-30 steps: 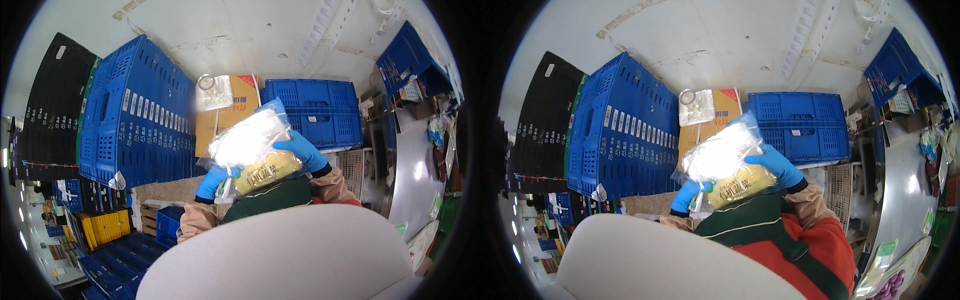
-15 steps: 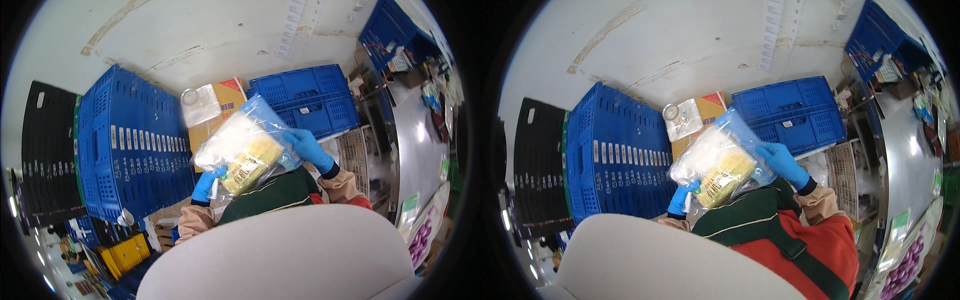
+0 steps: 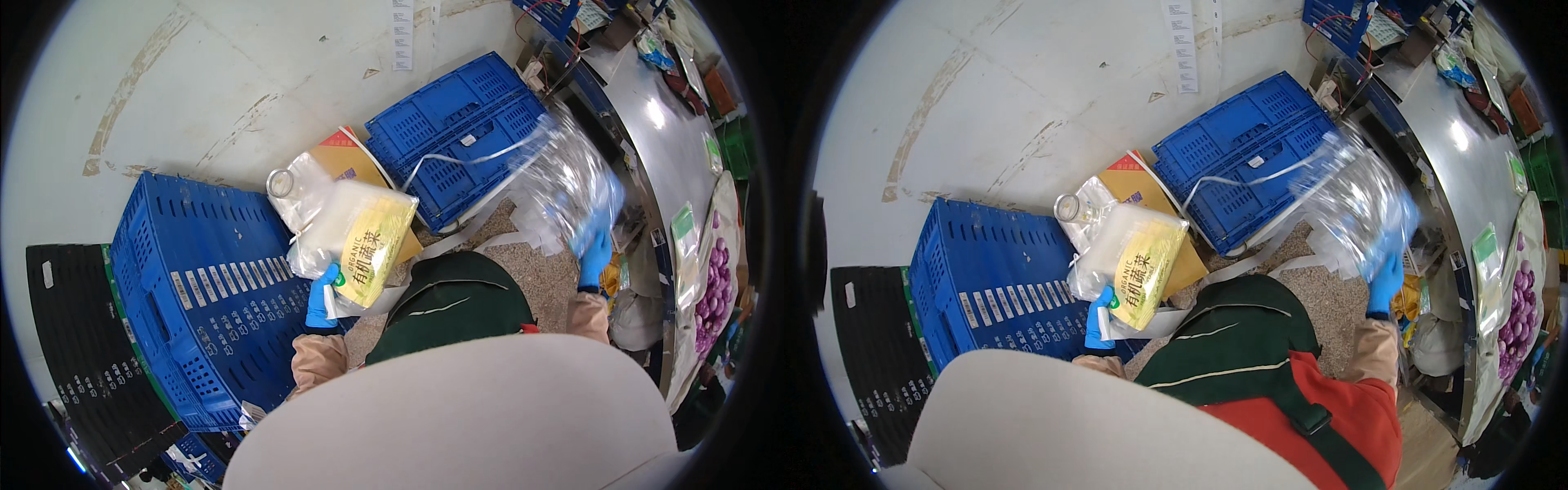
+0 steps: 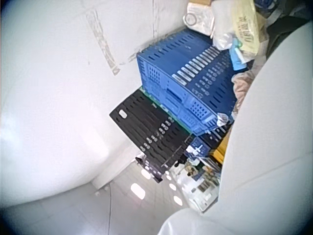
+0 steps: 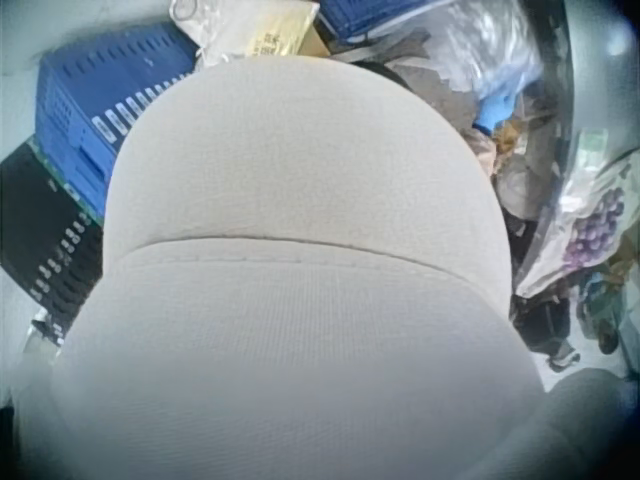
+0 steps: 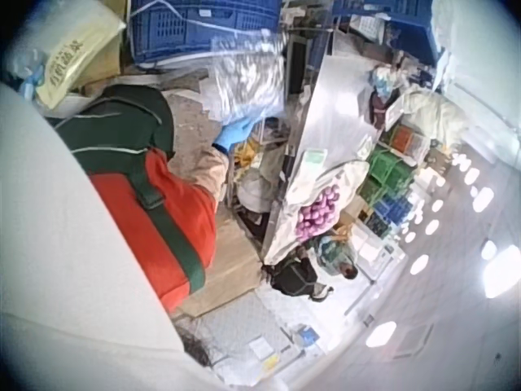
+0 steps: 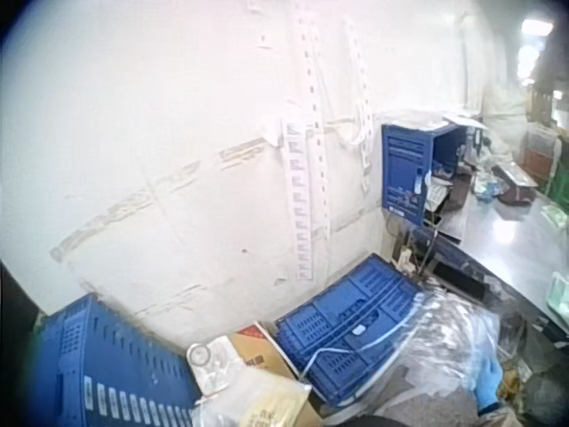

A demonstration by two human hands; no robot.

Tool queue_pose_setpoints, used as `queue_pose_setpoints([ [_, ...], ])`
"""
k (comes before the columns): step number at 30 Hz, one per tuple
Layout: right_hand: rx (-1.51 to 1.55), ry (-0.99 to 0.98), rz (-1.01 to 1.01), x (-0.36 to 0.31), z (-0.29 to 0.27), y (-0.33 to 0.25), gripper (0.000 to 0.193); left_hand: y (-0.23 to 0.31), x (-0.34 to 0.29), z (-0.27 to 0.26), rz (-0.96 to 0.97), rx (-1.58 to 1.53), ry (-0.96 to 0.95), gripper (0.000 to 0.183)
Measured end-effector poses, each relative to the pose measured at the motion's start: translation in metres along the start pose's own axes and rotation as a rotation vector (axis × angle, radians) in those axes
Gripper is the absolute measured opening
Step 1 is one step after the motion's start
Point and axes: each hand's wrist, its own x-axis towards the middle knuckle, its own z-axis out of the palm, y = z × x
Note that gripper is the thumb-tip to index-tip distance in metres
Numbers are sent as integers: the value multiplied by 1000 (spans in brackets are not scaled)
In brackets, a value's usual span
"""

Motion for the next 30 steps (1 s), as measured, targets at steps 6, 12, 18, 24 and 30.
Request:
queue_pose_setpoints([
  [6, -1070, -718, 387, -131, -134, 165, 48, -16, 8, -35, -35, -71, -67, 24],
  [12, 167, -626, -200, -133, 52, -12, 94, -23, -14, 6, -320, -376, -135, 49],
  [18, 390, -1084, -1090, -161, 115, -292, 92, -29, -40, 9, -222, -281, -216, 45],
  [24, 519, -1511, -1684, -171, 142, -364, 33, -27, -80, 30, -52, -246, -239, 47],
  [30, 400, -1913, -179, -192, 183, -335, 37, -3, -141, 14, 186, 158, -350, 67],
])
